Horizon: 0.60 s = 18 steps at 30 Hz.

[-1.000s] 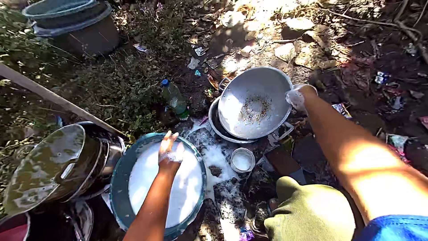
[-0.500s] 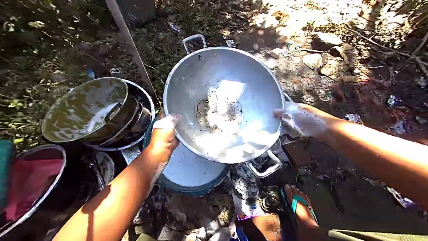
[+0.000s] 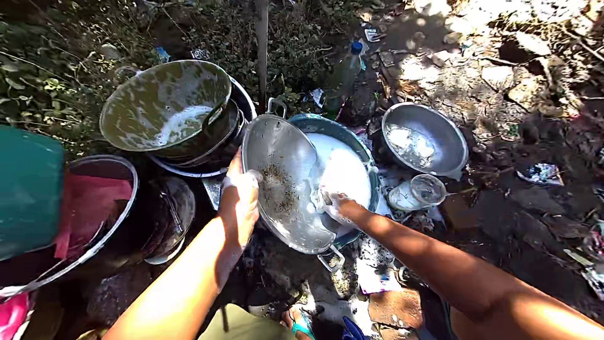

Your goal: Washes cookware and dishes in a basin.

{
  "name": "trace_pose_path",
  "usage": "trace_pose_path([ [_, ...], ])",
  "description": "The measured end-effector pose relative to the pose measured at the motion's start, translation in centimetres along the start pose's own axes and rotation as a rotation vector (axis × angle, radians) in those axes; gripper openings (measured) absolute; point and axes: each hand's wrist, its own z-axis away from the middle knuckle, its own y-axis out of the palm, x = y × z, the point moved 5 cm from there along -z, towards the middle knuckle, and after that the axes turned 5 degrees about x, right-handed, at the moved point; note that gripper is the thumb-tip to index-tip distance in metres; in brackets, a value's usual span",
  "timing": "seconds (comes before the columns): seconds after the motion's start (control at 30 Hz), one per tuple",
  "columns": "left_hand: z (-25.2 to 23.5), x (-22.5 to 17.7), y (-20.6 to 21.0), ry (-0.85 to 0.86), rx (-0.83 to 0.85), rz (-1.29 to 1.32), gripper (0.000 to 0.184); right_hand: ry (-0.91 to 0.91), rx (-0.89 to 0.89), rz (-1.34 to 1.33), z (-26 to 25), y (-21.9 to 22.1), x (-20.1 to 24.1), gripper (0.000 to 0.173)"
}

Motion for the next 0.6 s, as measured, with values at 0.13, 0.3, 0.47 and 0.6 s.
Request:
trace_pose_path([
  [0.13,-1.5,3.6,1.2,0.05,0.034,0.137,0.067,0.203,0.066,0.174,-1.3,1.3,1.2,0.047],
  [0.3,-2.4,6.1,2.8,-0.045,0.055,0.114,0.065,0.22,-0.101,-0.092,-6.5,-1.0,5.4,0.042],
  [0.47,-3.2,6.3,2.2,0.009,-0.005,-0.006,0.048,-0.137,-0.343,-0.362,-8.4,-2.9,15.2,0.045],
  [0.6,-3.5,6.8,1.4,0.11,0.01,0.03,0.046,-0.541,-0.238,-0.577,-1.0,0.2,17.7,0.052],
])
